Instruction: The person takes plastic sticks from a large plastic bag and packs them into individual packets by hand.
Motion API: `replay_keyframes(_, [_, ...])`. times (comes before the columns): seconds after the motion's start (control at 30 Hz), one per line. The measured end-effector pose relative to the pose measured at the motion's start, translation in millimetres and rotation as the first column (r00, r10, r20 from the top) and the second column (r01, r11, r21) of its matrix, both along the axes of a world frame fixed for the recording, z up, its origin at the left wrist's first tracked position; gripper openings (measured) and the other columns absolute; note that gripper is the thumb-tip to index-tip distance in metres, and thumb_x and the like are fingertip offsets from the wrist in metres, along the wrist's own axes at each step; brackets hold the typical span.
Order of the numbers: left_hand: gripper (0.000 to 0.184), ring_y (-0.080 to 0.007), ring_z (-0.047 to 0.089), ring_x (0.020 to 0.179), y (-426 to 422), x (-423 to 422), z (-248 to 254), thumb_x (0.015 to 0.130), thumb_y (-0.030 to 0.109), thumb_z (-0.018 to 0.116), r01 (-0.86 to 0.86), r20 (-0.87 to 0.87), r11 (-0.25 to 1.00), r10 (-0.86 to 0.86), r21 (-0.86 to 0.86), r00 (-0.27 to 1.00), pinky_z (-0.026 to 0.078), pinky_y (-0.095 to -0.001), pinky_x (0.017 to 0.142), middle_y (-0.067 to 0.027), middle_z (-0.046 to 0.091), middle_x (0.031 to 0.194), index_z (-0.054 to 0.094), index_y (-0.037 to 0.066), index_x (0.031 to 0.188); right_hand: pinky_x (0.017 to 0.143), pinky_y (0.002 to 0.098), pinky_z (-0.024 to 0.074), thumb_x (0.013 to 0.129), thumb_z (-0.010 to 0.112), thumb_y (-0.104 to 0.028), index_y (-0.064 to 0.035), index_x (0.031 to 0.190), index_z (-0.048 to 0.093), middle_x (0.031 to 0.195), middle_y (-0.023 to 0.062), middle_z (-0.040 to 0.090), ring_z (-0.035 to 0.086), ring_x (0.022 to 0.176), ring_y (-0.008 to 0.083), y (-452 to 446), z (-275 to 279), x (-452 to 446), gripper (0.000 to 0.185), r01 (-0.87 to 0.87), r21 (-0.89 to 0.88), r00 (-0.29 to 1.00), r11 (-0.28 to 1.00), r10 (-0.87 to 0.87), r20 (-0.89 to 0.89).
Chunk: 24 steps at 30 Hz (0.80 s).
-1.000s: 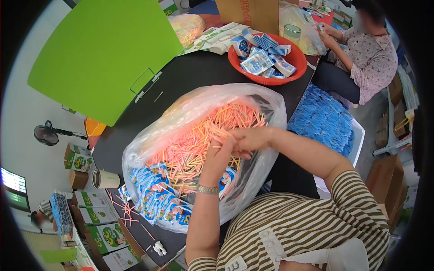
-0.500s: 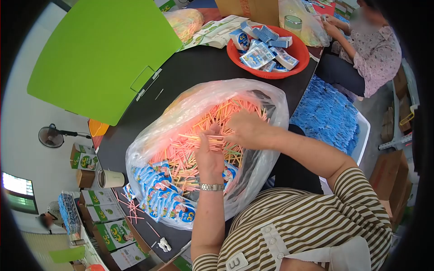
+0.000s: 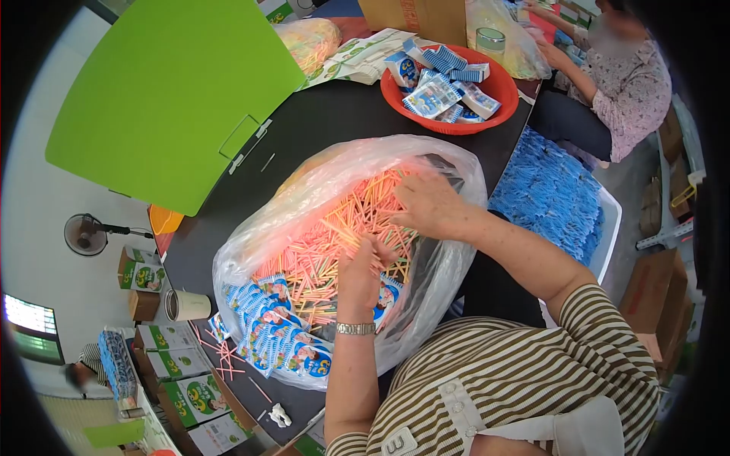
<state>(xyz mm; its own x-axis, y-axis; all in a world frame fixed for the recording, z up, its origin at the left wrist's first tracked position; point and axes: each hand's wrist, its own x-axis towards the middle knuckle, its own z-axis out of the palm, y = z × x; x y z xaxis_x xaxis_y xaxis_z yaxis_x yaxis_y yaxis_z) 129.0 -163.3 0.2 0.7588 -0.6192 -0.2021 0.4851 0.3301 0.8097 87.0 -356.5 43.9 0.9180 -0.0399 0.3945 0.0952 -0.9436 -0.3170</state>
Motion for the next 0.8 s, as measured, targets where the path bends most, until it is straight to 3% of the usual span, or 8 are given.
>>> replay_keyframes(0.13, [0.017, -0.0197, 0.06, 0.068, -9.7, -11.3, 11.7, 0.096, 0.019, 0.047, 0.13, 0.066, 0.99, -0.133, 0.045, 0.989, 0.053, -0.0378, 0.07, -0.0071, 0.059, 0.076, 0.055, 0.004, 0.096, 0.076, 0.0435, 0.0459, 0.086, 0.054, -0.033, 0.0003, 0.085, 0.062, 0.085, 0.0196, 0.061, 0.059, 0.083, 0.0364, 13.8, 10.9, 20.3, 0.034, -0.279, 0.597, 0.943, 0.752, 0.333, 0.02])
replay_keyframes(0.27, [0.016, -0.0178, 0.058, 0.065, 1.0, -7.4, 13.1, 0.097, 0.018, 0.046, 0.213, 0.002, 0.977, -0.213, -0.022, 0.977, 0.053, -0.0391, 0.071, -0.0053, 0.057, 0.074, 0.055, 0.005, 0.096, 0.077, 0.0426, 0.0461, 0.087, 0.052, -0.033, 0.0021, 0.087, 0.063, 0.085, 0.0191, 0.061, 0.059, 0.083, 0.0369, 26.2, 9.1, 28.4, 0.037, -0.386, 0.561, 0.832, 0.732, 0.539, -0.131])
replay_keyframes(0.4, [0.019, -0.0199, 0.06, 0.073, 9.7, -10.1, -5.7, 0.096, 0.021, 0.047, 0.253, -0.042, 0.964, -0.257, -0.079, 0.965, 0.052, -0.0417, 0.075, -0.0076, 0.061, 0.079, 0.056, 0.004, 0.097, 0.076, 0.0428, 0.0468, 0.088, 0.051, -0.032, 0.0023, 0.084, 0.064, 0.082, 0.0189, 0.061, 0.059, 0.08, 0.0371, 19.1, 2.8, 38.2, 0.037, -0.217, 0.546, 0.962, 0.809, 0.271, -0.02])
replay_keyframes(0.53, [0.022, -0.0219, 0.063, 0.086, 8.9, -8.7, 7.0, 0.096, 0.024, 0.048, 0.088, -0.142, 0.982, -0.112, -0.165, 0.983, 0.05, -0.0437, 0.082, -0.0106, 0.065, 0.09, 0.057, 0.004, 0.099, 0.08, 0.0456, 0.044, 0.085, 0.055, -0.036, 0.0014, 0.097, 0.062, 0.091, 0.0157, 0.061, 0.058, 0.088, 0.0345, 1.5, -10.1, 35.3, 0.04, -0.031, 0.143, 0.906, 0.989, 0.088, -0.415])
replay_keyframes(0.6, [0.023, -0.0221, 0.063, 0.09, 5.0, -8.4, 15.4, 0.096, 0.024, 0.048, -0.025, -0.202, 0.978, -0.017, -0.207, 0.979, 0.049, -0.0443, 0.084, -0.0113, 0.065, 0.094, 0.057, 0.003, 0.1, 0.089, 0.0478, 0.0394, 0.079, 0.062, -0.041, -0.0001, 0.115, 0.053, 0.112, 0.0146, 0.057, 0.053, 0.108, 0.031, 17.9, -1.1, -1.8, 0.055, -0.187, 0.079, 0.97, 0.979, 0.172, 0.171])
replay_keyframes(0.63, [0.023, -0.0223, 0.062, 0.094, 0.9, -9.8, 18.7, 0.096, 0.024, 0.048, -0.045, -0.226, 0.976, -0.005, -0.214, 0.974, 0.048, -0.044, 0.086, -0.012, 0.065, 0.097, 0.057, 0.003, 0.101, 0.089, 0.0478, 0.0394, 0.079, 0.062, -0.041, -0.0001, 0.115, 0.053, 0.112, 0.0146, 0.057, 0.053, 0.108, 0.031, 23.8, 7.5, -7.4, 0.055, -0.195, 0.073, 0.969, 0.978, 0.181, 0.166])
replay_keyframes(0.73, [0.024, -0.0226, 0.061, 0.101, -5.1, -16.8, 21.3, 0.096, 0.023, 0.047, -0.058, -0.266, 0.976, 0.0, -0.21, 0.964, 0.047, -0.0436, 0.091, -0.0135, 0.065, 0.104, 0.057, 0.003, 0.104, 0.096, 0.0486, 0.034, 0.071, 0.068, -0.044, -0.0012, 0.128, 0.042, 0.127, 0.0136, 0.049, 0.044, 0.12, 0.0289, 42.1, 27.2, -15.5, 0.075, -0.413, -0.05, 0.884, 0.909, 0.387, -0.264])
replay_keyframes(0.8, [0.024, -0.0213, 0.062, 0.095, -7.8, -23.4, 16.9, 0.096, 0.022, 0.048, -0.055, -0.234, 0.986, 0.018, -0.156, 0.972, 0.049, -0.0402, 0.085, -0.0116, 0.065, 0.101, 0.056, 0.002, 0.105, 0.096, 0.048, 0.0345, 0.07, 0.068, -0.042, -0.0007, 0.127, 0.042, 0.128, 0.0137, 0.049, 0.044, 0.12, 0.0289, 41.0, 30.3, -16.5, 0.075, -0.434, -0.051, 0.875, 0.899, 0.408, -0.259])
